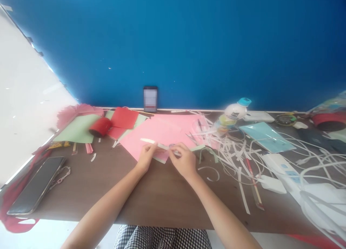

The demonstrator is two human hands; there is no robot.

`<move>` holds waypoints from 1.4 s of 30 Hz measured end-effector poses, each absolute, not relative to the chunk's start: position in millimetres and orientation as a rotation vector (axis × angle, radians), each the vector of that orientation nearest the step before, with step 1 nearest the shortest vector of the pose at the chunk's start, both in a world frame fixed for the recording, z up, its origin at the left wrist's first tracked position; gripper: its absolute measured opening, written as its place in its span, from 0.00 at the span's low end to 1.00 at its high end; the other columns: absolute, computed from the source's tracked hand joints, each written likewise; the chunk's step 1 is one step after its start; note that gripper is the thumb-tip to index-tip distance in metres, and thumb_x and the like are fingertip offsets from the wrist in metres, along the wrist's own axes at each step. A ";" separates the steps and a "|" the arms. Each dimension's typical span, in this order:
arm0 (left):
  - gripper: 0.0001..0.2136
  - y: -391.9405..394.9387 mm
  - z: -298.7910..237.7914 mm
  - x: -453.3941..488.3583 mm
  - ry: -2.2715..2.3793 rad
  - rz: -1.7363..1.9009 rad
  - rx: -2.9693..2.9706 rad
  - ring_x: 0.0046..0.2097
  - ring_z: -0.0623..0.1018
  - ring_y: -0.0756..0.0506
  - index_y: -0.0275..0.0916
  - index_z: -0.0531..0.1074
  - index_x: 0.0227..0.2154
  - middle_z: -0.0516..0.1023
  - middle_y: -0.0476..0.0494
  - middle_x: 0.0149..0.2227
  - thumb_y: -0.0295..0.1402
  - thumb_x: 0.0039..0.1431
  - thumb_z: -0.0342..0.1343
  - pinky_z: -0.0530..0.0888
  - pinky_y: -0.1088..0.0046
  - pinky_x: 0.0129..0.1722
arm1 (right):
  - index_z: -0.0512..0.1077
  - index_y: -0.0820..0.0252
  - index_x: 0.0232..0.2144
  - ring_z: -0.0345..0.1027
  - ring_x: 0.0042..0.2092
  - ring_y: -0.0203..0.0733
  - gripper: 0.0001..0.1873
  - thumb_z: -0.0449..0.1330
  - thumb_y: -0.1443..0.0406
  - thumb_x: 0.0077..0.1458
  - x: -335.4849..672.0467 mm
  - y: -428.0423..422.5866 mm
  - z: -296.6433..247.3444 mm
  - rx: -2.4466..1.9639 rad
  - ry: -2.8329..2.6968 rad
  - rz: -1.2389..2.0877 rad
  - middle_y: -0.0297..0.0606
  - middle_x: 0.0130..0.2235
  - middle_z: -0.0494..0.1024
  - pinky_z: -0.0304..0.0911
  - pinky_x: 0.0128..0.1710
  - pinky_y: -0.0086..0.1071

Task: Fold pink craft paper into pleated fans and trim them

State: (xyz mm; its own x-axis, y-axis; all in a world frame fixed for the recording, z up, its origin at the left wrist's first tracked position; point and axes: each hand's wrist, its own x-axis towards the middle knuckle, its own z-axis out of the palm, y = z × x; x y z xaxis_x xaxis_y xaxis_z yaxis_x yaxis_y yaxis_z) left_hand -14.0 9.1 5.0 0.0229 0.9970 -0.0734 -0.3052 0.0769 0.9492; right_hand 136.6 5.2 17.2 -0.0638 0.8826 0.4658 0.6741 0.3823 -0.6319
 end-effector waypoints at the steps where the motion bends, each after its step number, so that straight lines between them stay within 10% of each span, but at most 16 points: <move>1: 0.17 9.0 4.9 -13.7 1.014 1.276 0.942 0.35 0.78 0.41 0.30 0.75 0.28 0.79 0.38 0.30 0.44 0.46 0.58 0.74 0.63 0.40 | 0.72 0.56 0.24 0.70 0.32 0.36 0.09 0.55 0.60 0.50 136.6 5.3 17.1 -1.354 -1.802 0.311 0.33 0.30 0.75 0.62 0.27 0.26; 9: 0.16 11.3 2.6 -12.2 1.011 1.261 0.843 0.33 0.78 0.43 0.30 0.74 0.29 0.79 0.39 0.28 0.40 0.43 0.62 0.73 0.64 0.41 | 0.73 0.56 0.26 0.69 0.32 0.35 0.08 0.55 0.61 0.51 138.9 6.0 20.3 -1.280 -1.835 0.351 0.33 0.31 0.74 0.61 0.26 0.25; 19: 0.33 19.2 1.7 -39.8 1.715 1.771 1.729 0.61 0.54 0.39 0.40 0.46 0.59 0.52 0.34 0.60 0.36 0.52 0.54 0.55 0.57 0.58 | 0.72 0.57 0.26 0.67 0.28 0.33 0.06 0.55 0.65 0.50 145.5 10.4 16.4 -1.187 -1.936 0.122 0.33 0.30 0.74 0.58 0.24 0.25; 26: 0.12 5.8 4.8 -23.5 1.377 1.111 2.675 0.59 0.58 0.40 0.42 0.68 0.43 0.71 0.43 0.48 0.29 0.56 0.47 0.40 0.46 0.58 | 0.72 0.57 0.27 0.67 0.29 0.33 0.07 0.53 0.67 0.51 143.8 10.3 15.8 -1.148 -2.030 0.055 0.34 0.30 0.74 0.58 0.26 0.25; 36: 0.09 6.0 6.9 -22.3 1.296 1.157 2.399 0.53 0.67 0.42 0.43 0.73 0.31 0.77 0.48 0.33 0.26 0.52 0.49 0.40 0.51 0.59 | 0.73 0.56 0.27 0.66 0.30 0.33 0.10 0.51 0.68 0.53 144.4 10.3 14.0 -1.142 -2.137 -0.041 0.34 0.30 0.74 0.57 0.29 0.27; 42: 0.05 8.2 10.3 -18.0 1.320 1.227 1.958 0.44 0.73 0.42 0.41 0.74 0.23 0.77 0.46 0.28 0.29 0.48 0.53 0.57 0.56 0.55 | 0.73 0.54 0.29 0.66 0.31 0.34 0.12 0.50 0.70 0.54 143.1 7.9 12.0 -1.051 -2.173 -0.217 0.34 0.30 0.74 0.57 0.31 0.28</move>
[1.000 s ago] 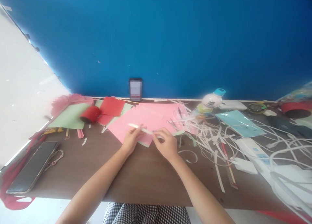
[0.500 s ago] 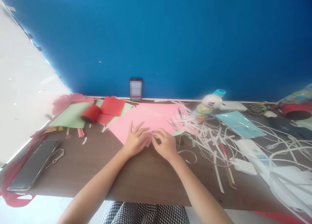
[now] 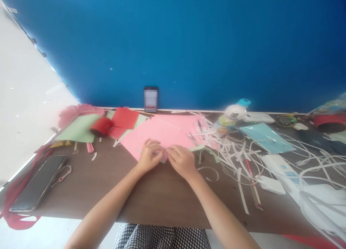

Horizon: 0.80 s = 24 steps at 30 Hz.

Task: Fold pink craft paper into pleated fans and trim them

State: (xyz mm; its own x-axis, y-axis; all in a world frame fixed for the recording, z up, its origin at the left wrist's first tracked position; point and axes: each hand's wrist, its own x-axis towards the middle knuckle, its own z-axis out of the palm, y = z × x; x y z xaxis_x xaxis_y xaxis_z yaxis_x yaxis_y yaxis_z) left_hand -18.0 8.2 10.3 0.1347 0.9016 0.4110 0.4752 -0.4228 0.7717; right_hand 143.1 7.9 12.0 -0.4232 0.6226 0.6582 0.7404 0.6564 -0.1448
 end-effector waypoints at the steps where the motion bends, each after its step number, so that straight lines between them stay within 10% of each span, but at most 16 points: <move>1: 0.06 9.2 10.9 -17.8 1.316 1.234 1.830 0.42 0.73 0.43 0.40 0.74 0.23 0.77 0.45 0.29 0.30 0.49 0.52 0.62 0.59 0.51 | 0.72 0.54 0.30 0.67 0.32 0.35 0.12 0.50 0.70 0.55 144.7 7.8 12.7 -1.020 -2.137 -0.236 0.34 0.30 0.75 0.58 0.33 0.29; 6: 0.12 18.4 8.7 -31.3 1.425 1.466 1.304 0.35 0.75 0.46 0.39 0.75 0.34 0.76 0.43 0.39 0.39 0.53 0.50 0.71 0.67 0.40 | 0.67 0.58 0.37 0.67 0.39 0.42 0.09 0.49 0.68 0.56 167.9 15.9 21.8 -1.098 -1.545 -0.354 0.42 0.33 0.73 0.62 0.38 0.36; 14: 0.20 25.4 -3.6 -52.6 1.526 1.393 2.101 0.51 0.70 0.41 0.41 0.64 0.50 0.75 0.39 0.44 0.35 0.54 0.52 0.54 0.52 0.56 | 0.59 0.60 0.48 0.60 0.49 0.50 0.17 0.49 0.64 0.56 184.2 32.3 23.1 -1.211 -1.404 -0.386 0.50 0.44 0.67 0.59 0.45 0.48; 17: 0.16 15.7 -0.2 -35.0 1.511 1.196 2.407 0.58 0.59 0.37 0.40 0.68 0.46 0.63 0.35 0.55 0.34 0.53 0.52 0.50 0.50 0.57 | 0.58 0.60 0.49 0.59 0.49 0.49 0.18 0.49 0.65 0.55 181.4 32.7 19.3 -1.184 -1.425 -0.369 0.50 0.44 0.66 0.60 0.45 0.47; 24: 0.07 15.6 -1.0 24.5 1.322 0.684 2.680 0.50 0.68 0.38 0.37 0.70 0.35 0.73 0.37 0.39 0.26 0.52 0.50 0.65 0.57 0.48 | 0.59 0.61 0.47 0.61 0.48 0.49 0.17 0.49 0.64 0.55 180.9 36.4 11.0 -1.214 -1.485 -0.300 0.50 0.43 0.67 0.58 0.46 0.49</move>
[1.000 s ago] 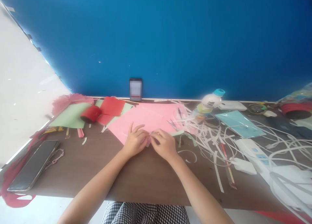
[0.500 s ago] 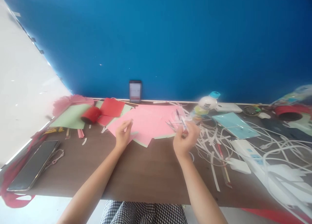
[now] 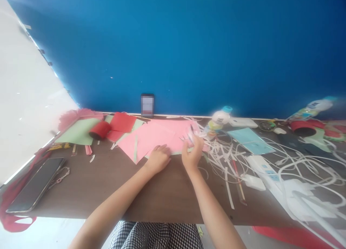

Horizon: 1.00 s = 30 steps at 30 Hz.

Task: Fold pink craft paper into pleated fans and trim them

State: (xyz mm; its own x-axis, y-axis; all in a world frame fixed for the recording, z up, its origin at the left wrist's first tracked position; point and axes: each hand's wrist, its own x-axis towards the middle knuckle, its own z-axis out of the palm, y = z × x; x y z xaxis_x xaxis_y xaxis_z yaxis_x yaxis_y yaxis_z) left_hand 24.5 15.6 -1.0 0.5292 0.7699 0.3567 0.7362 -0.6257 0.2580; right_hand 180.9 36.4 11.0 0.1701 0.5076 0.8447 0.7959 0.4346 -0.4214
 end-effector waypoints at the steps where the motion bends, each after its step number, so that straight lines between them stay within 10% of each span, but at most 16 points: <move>1: 0.07 18.1 -2.2 28.5 1.331 0.637 2.676 0.47 0.71 0.39 0.36 0.70 0.31 0.74 0.37 0.36 0.23 0.52 0.49 0.66 0.59 0.45 | 0.59 0.61 0.47 0.61 0.48 0.49 0.17 0.48 0.63 0.55 180.8 36.5 10.5 -1.219 -1.489 -0.290 0.49 0.43 0.68 0.59 0.46 0.48; 12: 0.13 21.2 7.1 1.3 1.207 1.160 1.281 0.31 0.76 0.46 0.35 0.75 0.31 0.76 0.44 0.27 0.39 0.50 0.52 0.72 0.70 0.34 | 0.70 0.57 0.37 0.68 0.40 0.44 0.10 0.49 0.65 0.55 176.1 20.6 16.2 -1.168 -1.560 -0.376 0.44 0.36 0.74 0.62 0.39 0.38; 30: 0.14 30.6 -3.1 -12.4 1.331 1.548 0.983 0.30 0.77 0.48 0.34 0.74 0.36 0.77 0.43 0.33 0.35 0.47 0.54 0.74 0.67 0.35 | 0.72 0.57 0.35 0.67 0.34 0.42 0.12 0.49 0.66 0.56 178.8 29.9 17.0 -1.371 -1.574 -0.419 0.40 0.31 0.75 0.55 0.35 0.34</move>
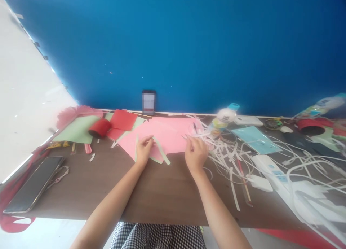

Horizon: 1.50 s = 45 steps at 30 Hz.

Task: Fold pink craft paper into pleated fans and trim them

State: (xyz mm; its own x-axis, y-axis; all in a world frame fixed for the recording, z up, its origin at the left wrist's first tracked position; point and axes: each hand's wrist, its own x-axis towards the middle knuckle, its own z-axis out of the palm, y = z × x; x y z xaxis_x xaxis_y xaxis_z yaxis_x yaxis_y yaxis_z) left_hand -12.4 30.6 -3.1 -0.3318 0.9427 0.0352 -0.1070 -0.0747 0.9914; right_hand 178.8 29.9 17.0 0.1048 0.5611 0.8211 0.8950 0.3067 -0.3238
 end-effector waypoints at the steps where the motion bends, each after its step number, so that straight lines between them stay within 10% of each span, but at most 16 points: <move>1: 0.14 30.1 -2.9 -12.5 1.310 1.538 0.966 0.30 0.77 0.48 0.34 0.74 0.37 0.77 0.43 0.33 0.35 0.47 0.55 0.75 0.66 0.36 | 0.72 0.58 0.35 0.67 0.35 0.42 0.12 0.49 0.66 0.56 177.5 29.1 17.1 -1.359 -1.585 -0.406 0.40 0.31 0.75 0.55 0.35 0.34; 13: 0.15 25.9 -2.0 -1.1 1.176 1.536 0.976 0.38 0.77 0.44 0.35 0.73 0.38 0.76 0.40 0.39 0.35 0.45 0.60 0.73 0.62 0.45 | 0.74 0.56 0.34 0.64 0.28 0.35 0.11 0.52 0.71 0.53 161.2 11.9 25.6 -1.216 -1.882 -0.493 0.34 0.24 0.72 0.52 0.30 0.30; 28: 0.14 15.7 7.4 14.4 1.019 1.465 0.999 0.39 0.77 0.41 0.33 0.75 0.33 0.78 0.39 0.35 0.36 0.42 0.62 0.74 0.62 0.42 | 0.58 0.55 0.55 0.71 0.31 0.38 0.27 0.55 0.62 0.51 152.6 1.4 35.6 -1.259 -1.826 0.540 0.33 0.28 0.77 0.67 0.31 0.31; 45: 0.12 8.7 7.1 16.6 0.914 1.384 1.074 0.38 0.77 0.42 0.35 0.75 0.33 0.79 0.41 0.35 0.35 0.45 0.61 0.74 0.65 0.41 | 0.54 0.58 0.57 0.71 0.33 0.40 0.32 0.56 0.58 0.50 151.9 5.0 36.4 -1.298 -1.659 0.654 0.36 0.30 0.77 0.67 0.32 0.31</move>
